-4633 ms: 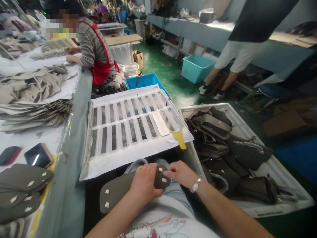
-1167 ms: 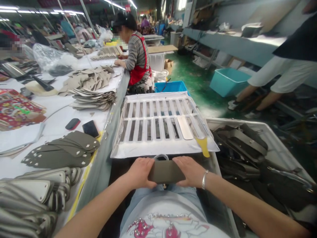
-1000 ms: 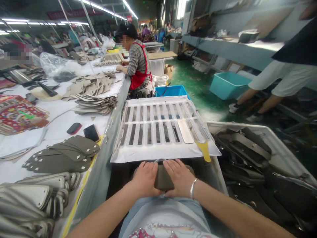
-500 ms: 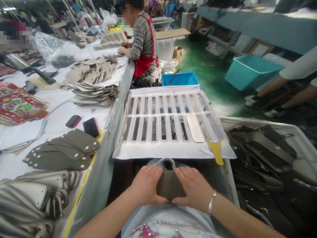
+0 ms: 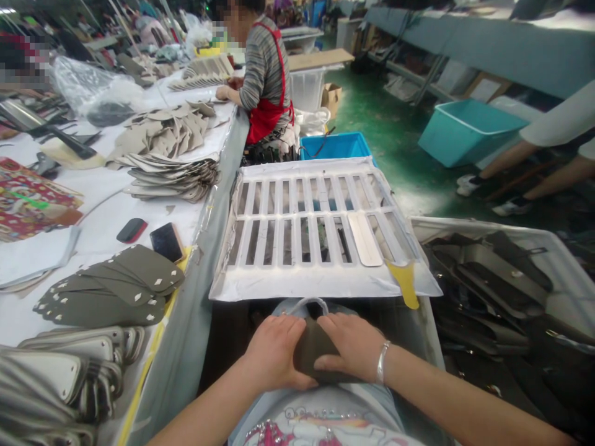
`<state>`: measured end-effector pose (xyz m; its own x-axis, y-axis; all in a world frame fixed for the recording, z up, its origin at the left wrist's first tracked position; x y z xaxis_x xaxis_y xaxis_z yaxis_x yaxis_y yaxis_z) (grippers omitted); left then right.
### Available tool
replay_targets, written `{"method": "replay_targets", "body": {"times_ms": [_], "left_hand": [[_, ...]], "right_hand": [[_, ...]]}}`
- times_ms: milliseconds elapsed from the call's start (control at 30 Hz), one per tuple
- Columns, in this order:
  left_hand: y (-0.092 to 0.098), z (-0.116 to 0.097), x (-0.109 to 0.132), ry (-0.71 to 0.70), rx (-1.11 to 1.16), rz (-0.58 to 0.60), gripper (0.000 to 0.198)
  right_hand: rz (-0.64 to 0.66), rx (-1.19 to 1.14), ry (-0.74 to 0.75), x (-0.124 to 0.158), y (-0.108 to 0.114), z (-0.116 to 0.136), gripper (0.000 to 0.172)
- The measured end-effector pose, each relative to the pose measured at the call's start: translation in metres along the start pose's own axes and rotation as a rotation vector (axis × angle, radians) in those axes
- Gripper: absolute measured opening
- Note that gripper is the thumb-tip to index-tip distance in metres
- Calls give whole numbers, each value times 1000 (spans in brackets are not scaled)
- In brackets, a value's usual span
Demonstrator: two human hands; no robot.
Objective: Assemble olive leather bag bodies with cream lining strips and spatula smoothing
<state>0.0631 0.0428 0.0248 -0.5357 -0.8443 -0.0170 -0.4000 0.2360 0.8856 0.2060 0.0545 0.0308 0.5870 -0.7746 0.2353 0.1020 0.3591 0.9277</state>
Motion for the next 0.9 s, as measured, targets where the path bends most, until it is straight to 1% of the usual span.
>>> {"method": "replay_targets", "body": {"times_ms": [67, 167, 300, 333, 367, 433, 500, 600, 700, 767, 833, 900], "left_hand": [[0, 1, 0, -1, -2, -2, 62], [0, 3, 0, -5, -15, -13, 61], [2, 6, 1, -28, -9, -16, 76], [3, 9, 2, -29, 1, -18, 74], [4, 12, 4, -17, 15, -23, 69], [7, 23, 10, 59, 70, -39, 49], [9, 36, 19, 170, 182, -63, 37], [10, 50, 31, 280, 386, -83, 33], [8, 56, 35, 305, 525, -80, 31], [8, 57, 34, 295, 590, -83, 30], [8, 59, 34, 286, 641, -91, 30], [7, 62, 37, 284, 731, -64, 34]], "right_hand": [[-9, 13, -26, -5, 0, 1, 49], [-42, 45, -55, -11, -2, 4, 44], [-61, 68, -58, -18, -6, 10, 44], [-61, 73, -62, -19, -7, 11, 44], [-60, 81, -69, -19, -7, 11, 44], [-43, 107, -78, -17, -6, 7, 46], [-32, 152, -86, -9, -4, -3, 47], [-24, 159, -124, 12, 2, -28, 46], [32, 36, -245, 34, 4, -57, 49], [51, -30, -294, 37, 5, -65, 53], [44, -46, -259, 25, 5, -54, 55], [42, -38, -172, 1, 2, -26, 54]]}}
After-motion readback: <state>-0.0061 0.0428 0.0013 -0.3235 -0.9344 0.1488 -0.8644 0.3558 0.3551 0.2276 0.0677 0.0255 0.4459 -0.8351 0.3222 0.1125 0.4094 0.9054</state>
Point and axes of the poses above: each hand's wrist, its own x-axis away from the middle knuckle, its own y-axis out of the back of the hand, z = x × y, the point moved 5 cm from there along -x, towards the middle knuckle, and after that the axes turned 7 degrees about -z, right-handed, at the moved point
